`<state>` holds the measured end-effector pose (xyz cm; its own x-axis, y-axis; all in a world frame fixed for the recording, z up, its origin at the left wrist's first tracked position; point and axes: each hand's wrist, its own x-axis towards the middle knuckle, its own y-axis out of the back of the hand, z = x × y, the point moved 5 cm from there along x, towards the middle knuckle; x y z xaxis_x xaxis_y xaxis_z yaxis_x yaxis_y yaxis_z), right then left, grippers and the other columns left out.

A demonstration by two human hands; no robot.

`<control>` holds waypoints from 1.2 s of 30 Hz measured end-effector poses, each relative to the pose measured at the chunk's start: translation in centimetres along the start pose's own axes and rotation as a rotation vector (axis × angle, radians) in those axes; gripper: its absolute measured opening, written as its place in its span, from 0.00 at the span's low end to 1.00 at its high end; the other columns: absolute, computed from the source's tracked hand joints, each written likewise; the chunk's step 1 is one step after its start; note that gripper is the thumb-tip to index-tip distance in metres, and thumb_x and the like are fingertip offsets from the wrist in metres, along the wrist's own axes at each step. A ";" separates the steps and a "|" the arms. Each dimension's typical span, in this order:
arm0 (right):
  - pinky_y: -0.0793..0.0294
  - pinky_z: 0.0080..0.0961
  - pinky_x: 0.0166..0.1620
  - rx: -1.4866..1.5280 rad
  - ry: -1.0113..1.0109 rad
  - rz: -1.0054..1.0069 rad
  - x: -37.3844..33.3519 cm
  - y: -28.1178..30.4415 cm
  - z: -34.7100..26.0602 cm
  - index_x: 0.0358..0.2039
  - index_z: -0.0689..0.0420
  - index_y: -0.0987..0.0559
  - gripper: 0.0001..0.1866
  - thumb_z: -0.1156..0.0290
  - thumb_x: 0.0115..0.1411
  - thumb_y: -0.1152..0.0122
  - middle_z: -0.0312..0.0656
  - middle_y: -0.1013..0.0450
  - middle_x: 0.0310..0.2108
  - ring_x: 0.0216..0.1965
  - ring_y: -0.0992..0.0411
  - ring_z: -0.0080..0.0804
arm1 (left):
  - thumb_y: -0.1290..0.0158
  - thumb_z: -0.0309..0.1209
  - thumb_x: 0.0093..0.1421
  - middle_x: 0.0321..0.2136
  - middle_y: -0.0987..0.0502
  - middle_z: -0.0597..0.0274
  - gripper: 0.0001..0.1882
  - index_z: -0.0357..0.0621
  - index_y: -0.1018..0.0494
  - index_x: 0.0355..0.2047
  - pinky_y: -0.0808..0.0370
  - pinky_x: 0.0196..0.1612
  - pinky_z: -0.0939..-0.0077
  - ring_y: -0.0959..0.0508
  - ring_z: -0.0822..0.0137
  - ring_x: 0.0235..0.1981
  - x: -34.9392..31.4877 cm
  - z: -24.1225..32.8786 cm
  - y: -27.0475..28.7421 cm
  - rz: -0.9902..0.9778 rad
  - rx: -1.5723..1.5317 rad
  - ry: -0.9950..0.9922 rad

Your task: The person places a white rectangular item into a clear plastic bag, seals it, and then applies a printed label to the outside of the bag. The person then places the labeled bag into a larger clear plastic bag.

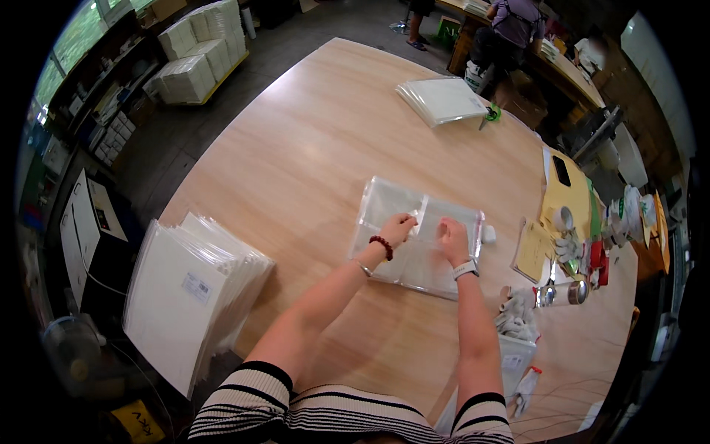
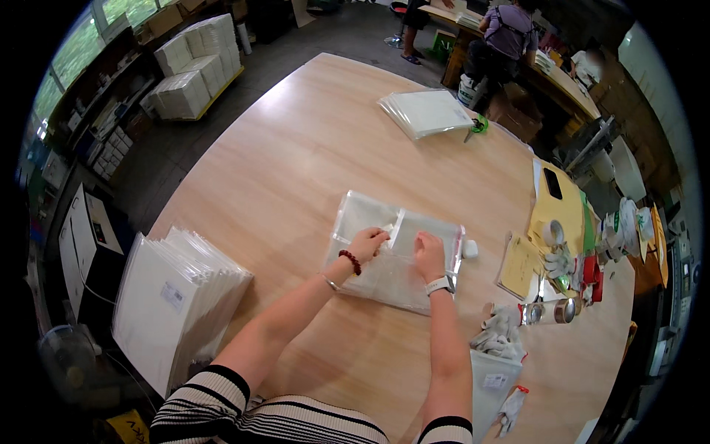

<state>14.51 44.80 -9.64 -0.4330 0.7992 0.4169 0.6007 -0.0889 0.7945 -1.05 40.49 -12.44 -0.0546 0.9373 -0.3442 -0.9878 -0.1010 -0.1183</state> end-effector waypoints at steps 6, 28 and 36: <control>0.39 0.32 0.44 0.087 0.012 0.060 -0.9 2.8 -2.6 0.28 0.62 0.27 0.10 0.81 0.41 0.50 0.44 0.30 0.29 0.40 0.37 0.40 | 0.58 0.36 0.55 0.15 0.36 0.70 0.13 0.39 0.30 0.29 0.41 0.16 0.86 0.35 0.79 0.16 -1.3 0.6 1.3 -0.001 0.020 0.008; 0.36 0.10 0.23 1.145 -0.945 0.096 -4.4 -1.3 -1.3 0.26 0.61 0.27 0.07 0.71 0.53 0.50 0.34 0.30 0.22 0.22 0.34 0.16 | 0.59 0.35 0.57 0.13 0.38 0.74 0.09 0.42 0.34 0.27 0.50 0.10 0.92 0.38 0.85 0.13 -2.0 -2.0 5.5 0.208 -0.636 0.333; 0.37 0.14 0.29 1.164 -0.788 -0.050 -1.9 -0.9 -3.5 0.29 0.58 0.27 0.08 0.70 0.54 0.54 0.33 0.30 0.27 0.28 0.34 0.17 | 0.55 0.33 0.53 0.19 0.31 0.63 0.10 0.38 0.29 0.25 0.36 0.22 0.83 0.31 0.72 0.21 -4.0 5.1 1.3 0.011 0.244 -0.494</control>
<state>12.43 41.31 -9.59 -0.2184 0.9399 -0.2626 0.9685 0.1757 -0.1767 -2.88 38.32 -6.42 -0.0686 0.9876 0.1409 -0.9887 -0.0862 0.1227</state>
